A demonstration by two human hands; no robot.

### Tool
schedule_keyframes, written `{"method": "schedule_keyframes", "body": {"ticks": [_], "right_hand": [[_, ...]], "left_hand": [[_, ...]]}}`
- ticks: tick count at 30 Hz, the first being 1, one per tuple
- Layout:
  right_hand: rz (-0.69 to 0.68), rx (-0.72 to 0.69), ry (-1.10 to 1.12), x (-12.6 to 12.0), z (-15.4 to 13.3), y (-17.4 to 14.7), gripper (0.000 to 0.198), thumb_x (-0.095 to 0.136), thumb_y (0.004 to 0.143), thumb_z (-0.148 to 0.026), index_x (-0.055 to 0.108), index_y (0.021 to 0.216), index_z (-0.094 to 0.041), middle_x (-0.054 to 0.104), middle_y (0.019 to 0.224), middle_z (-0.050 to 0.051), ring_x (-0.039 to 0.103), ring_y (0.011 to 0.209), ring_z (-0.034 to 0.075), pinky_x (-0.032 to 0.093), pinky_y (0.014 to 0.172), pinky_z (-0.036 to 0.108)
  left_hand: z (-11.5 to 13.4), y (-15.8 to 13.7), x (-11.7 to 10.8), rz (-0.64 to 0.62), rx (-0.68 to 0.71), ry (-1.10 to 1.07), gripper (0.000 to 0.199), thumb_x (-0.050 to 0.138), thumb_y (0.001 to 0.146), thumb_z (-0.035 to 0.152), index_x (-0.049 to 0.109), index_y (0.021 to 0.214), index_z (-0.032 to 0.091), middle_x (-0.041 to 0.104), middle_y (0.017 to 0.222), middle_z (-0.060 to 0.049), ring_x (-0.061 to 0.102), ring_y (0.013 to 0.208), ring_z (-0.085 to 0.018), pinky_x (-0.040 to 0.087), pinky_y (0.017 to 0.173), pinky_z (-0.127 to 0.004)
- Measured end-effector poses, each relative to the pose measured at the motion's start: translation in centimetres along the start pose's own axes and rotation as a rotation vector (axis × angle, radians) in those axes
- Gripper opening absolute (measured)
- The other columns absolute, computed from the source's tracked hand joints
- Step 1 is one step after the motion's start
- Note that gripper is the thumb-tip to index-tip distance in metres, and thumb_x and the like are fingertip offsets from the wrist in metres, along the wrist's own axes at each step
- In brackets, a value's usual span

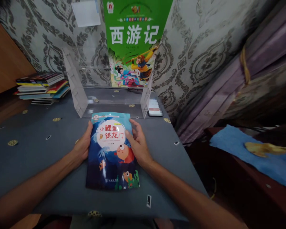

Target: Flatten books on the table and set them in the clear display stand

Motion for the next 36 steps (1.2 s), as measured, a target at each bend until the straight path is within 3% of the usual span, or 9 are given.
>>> {"method": "schedule_keyframes", "body": {"ticks": [5,8,26,31,36], "right_hand": [[-0.002,0.004,0.029,0.1,-0.2,0.0,0.054,0.068,0.086,-0.041,0.046,0.134,-0.032,0.071,0.118,0.006,0.069,0.110,0.029,0.062,0.085,0.046],[-0.008,0.006,0.031,0.1,-0.3,0.0,0.056,0.068,0.086,-0.041,0.045,0.135,-0.031,0.072,0.117,0.007,0.069,0.109,0.029,0.061,0.086,0.047],[-0.024,0.010,0.053,-0.3,-0.2,0.3,0.057,0.068,0.085,-0.043,0.044,0.136,-0.031,0.071,0.114,0.006,0.072,0.097,0.025,0.063,0.074,0.041],[-0.003,0.007,-0.019,-0.5,-0.2,0.3,0.055,0.066,0.087,-0.044,0.045,0.136,-0.032,0.072,0.112,0.006,0.071,0.093,0.025,0.063,0.071,0.040],[0.005,0.001,-0.041,-0.6,-0.2,0.4,0.057,0.064,0.087,-0.046,0.043,0.138,-0.031,0.071,0.114,0.007,0.071,0.092,0.025,0.063,0.070,0.039]], "left_hand": [[-0.3,0.5,-0.5,0.009,-0.015,0.019,0.067,0.048,0.094,0.066,0.056,0.139,0.018,0.075,0.116,-0.016,0.073,0.104,-0.029,0.060,0.091,-0.045],[-0.4,0.6,-0.4,-0.054,-0.016,0.009,0.068,0.048,0.093,0.067,0.055,0.141,0.018,0.074,0.119,-0.016,0.072,0.107,-0.030,0.060,0.091,-0.045],[-0.3,-0.5,1.4,-0.035,-0.030,-0.011,0.066,0.041,0.097,0.064,0.051,0.144,0.019,0.074,0.119,-0.014,0.072,0.109,-0.030,0.058,0.094,-0.048],[-0.2,-0.4,0.8,-0.005,-0.035,-0.003,0.059,0.043,0.100,0.057,0.051,0.144,0.018,0.072,0.123,-0.015,0.070,0.112,-0.029,0.057,0.097,-0.046],[-0.3,-0.3,0.2,-0.017,-0.073,0.002,0.064,0.047,0.098,0.058,0.046,0.148,0.017,0.072,0.122,-0.016,0.070,0.113,-0.031,0.057,0.096,-0.047]]}}
Point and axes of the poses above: each hand's wrist, its own y-axis towards the middle knuckle, its own x-axis out of the palm, z = x × y, the point moved 4 cm from there along y, towards the middle knuckle
